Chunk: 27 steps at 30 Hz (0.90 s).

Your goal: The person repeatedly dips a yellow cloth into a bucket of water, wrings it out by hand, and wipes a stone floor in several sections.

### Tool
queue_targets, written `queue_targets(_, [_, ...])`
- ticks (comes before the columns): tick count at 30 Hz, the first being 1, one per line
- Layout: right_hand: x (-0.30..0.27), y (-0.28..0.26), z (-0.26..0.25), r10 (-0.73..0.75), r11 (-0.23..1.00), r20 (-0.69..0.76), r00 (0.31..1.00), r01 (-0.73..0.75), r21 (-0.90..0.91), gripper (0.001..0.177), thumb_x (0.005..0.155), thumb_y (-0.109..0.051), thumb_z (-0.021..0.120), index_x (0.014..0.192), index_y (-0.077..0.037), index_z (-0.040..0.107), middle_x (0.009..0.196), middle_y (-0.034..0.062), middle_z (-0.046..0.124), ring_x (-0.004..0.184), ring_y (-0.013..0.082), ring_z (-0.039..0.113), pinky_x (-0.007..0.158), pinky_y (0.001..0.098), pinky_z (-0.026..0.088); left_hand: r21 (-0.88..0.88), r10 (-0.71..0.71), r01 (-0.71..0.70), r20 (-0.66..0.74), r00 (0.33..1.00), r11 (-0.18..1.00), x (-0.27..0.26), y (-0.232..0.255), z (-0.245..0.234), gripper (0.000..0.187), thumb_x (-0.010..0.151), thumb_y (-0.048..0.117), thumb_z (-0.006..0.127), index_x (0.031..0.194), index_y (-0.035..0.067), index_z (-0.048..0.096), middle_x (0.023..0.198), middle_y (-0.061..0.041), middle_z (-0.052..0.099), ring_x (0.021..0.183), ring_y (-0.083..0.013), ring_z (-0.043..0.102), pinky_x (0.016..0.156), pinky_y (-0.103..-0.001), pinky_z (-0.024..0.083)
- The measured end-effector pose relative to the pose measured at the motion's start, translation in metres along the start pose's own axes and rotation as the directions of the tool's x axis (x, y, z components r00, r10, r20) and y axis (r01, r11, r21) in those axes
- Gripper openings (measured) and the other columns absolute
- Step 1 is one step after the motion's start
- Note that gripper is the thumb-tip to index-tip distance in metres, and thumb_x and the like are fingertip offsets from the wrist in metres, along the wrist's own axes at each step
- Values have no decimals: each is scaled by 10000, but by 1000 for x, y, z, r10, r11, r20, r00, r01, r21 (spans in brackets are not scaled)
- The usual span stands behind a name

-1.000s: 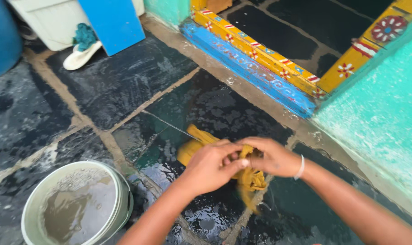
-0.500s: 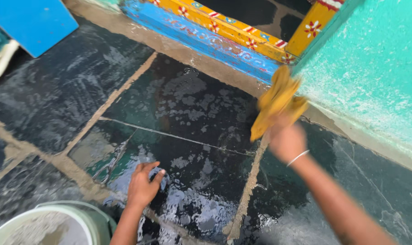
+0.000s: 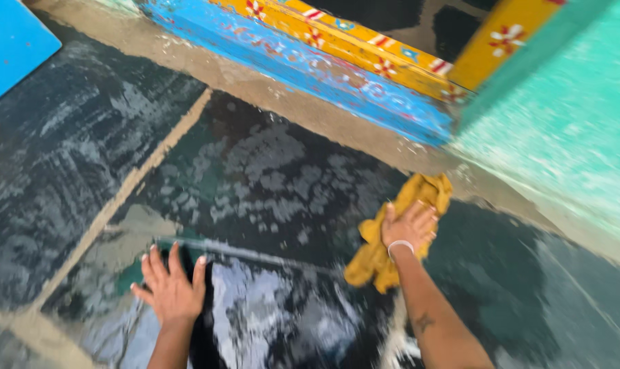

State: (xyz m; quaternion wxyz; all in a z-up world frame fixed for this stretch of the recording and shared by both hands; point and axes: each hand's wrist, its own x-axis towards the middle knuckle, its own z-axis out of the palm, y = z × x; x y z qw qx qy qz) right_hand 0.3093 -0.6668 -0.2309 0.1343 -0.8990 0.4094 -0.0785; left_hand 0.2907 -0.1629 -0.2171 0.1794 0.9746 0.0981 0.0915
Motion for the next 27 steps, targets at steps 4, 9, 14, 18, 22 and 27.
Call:
queue_targets(4, [53, -8, 37, -53, 997, -167, 984, 43, -66, 889, 1025, -633, 315, 1638, 1, 206, 1684, 328, 60, 1553, 512, 59, 1229, 658, 59, 9, -30, 30, -81, 996, 1000, 23, 4, 9, 802, 941, 685, 482, 1523, 134, 452, 1655, -190, 302, 1568, -370, 203, 1118, -797, 62])
queue_targets(9, [161, -43, 54, 70, 994, -296, 953, -91, -60, 903, 1042, -602, 369, 1643, 53, 212, 1672, 386, 8, 1546, 574, 9, 1220, 700, 52, 90, -102, 118, -160, 982, 989, 25, 12, 19, 832, 836, 721, 528, 1452, 162, 515, 1608, -170, 383, 1527, -363, 298, 1137, -767, 119])
queue_targets(14, [195, -57, 53, 267, 963, -205, 942, -267, 28, 940, 1020, -622, 408, 1646, 37, 171, 1670, 369, -39, 1546, 567, -36, 1233, 693, 25, 151, -97, 127, -189, 977, 980, 24, 13, 27, 818, 846, 704, 526, 1453, 157, 536, 1605, -162, 420, 1523, -355, 329, 1149, -758, 146])
queue_targets(18, [180, -78, 58, 243, 970, -194, 950, -236, 61, 959, 1024, -619, 430, 1641, 67, 166, 1665, 382, -38, 1539, 575, -46, 1226, 691, 10, 401, -207, 217, -67, 976, 890, 32, 16, 31, 849, 788, 747, 558, 1435, 197, 551, 1604, -136, 423, 1537, -333, 320, 1170, -714, 176])
queue_targets(22, [166, -169, 105, 9, 1000, -198, 980, -9, 1, 1005, 989, -648, 476, 1627, 75, 192, 1651, 394, -4, 1530, 566, -27, 1212, 681, -1, 458, -225, 202, -3, 974, 866, 28, 16, 29, 878, 751, 760, 556, 1441, 219, 534, 1613, -106, 416, 1531, -308, 332, 1183, -707, 187])
queue_targets(27, [118, -346, 161, -220, 975, -131, 967, 222, 0, 992, 950, -629, 500, 1612, 54, 218, 1660, 342, 55, 1554, 501, 18, 1213, 663, 32, 216, -122, 157, -166, 979, 964, 27, 9, 36, 901, 729, 757, 524, 1403, 160, 533, 1568, -172, 410, 1484, -367, 331, 1133, -776, 156])
